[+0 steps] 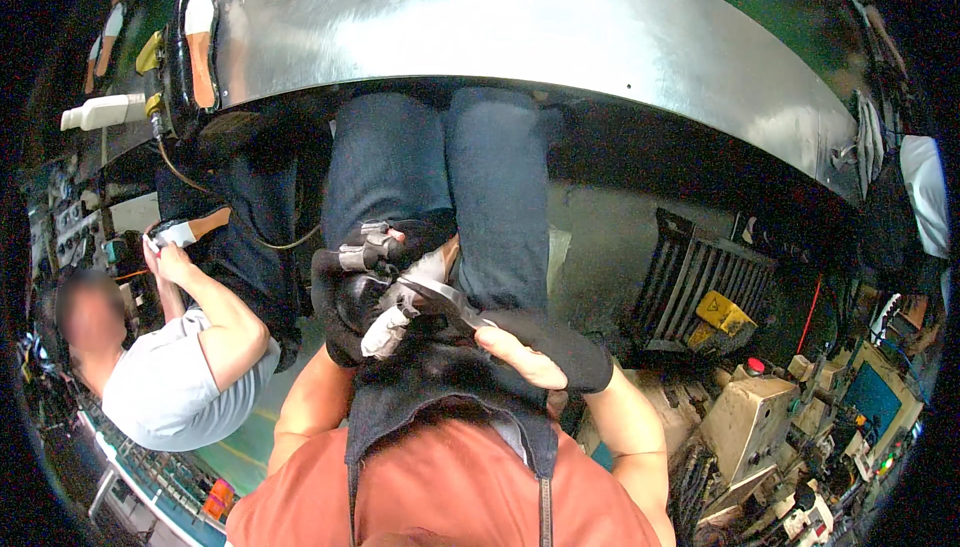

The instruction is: The person uses pliers to scrape and remove material from the sole of a black leather shoe. They hold the shoe against their lap and repeatedly scrape the bottom surface. The person then places the shoe on a metal table and picks up another shoe to continue the process.

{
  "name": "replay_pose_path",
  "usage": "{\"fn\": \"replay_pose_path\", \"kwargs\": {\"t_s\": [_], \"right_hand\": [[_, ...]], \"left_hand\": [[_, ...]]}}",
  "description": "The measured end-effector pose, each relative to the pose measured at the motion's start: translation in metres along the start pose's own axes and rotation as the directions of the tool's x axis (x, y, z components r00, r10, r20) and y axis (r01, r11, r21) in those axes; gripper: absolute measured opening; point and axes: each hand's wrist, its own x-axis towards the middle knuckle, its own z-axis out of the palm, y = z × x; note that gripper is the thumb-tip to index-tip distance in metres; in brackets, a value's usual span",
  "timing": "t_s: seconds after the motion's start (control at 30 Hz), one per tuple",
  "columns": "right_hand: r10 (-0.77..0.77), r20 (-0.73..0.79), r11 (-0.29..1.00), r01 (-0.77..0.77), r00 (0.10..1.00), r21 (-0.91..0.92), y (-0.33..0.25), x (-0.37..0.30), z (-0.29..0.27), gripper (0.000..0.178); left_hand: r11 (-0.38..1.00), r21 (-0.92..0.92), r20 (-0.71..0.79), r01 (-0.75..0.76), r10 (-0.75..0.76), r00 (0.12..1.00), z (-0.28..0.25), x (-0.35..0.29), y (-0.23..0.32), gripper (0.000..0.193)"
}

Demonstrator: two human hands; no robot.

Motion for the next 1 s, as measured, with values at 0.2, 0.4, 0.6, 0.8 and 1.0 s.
{"fn": "replay_pose_path", "kwargs": {"t_s": [0.2, 0.4, 0.6, 0.8, 1.0], "right_hand": [[-0.098, 0.042, 0.987, 0.103, 0.994, -0.12, -0.021, 0.011, -0.012, 0.028], [0.039, 0.065, 0.999, -0.039, 0.997, 0.01, -0.026, 0.009, -0.01, 0.028], [0.102, 0.012, 0.995, -0.102, 0.995, 0.015, -0.003, -0.007, 0.008, 0.034], [0.099, 0.014, 0.994, -0.098, 0.995, -0.041, 0.008, -0.011, 0.015, 0.034], [-0.016, 0.016, 0.996, 0.014, 1.0, 0.086, 0.009, -0.013, 0.017, 0.029]], "left_hand": [[0.957, 0.094, 0.091, -0.275, 0.267, 0.96, 0.002, 0.004, 0.0, 0.058], [0.951, 0.139, 0.048, -0.276, 0.272, 0.961, -0.001, 0.003, -0.001, 0.056], [0.964, 0.012, 0.076, -0.267, 0.266, 0.961, -0.001, 0.001, -0.018, 0.055], [0.997, -0.065, -0.048, -0.044, 0.041, 0.998, 0.013, -0.014, -0.013, 0.065], [0.974, -0.098, 0.0, -0.205, 0.206, 0.979, 0.021, -0.002, -0.013, 0.068]]}}
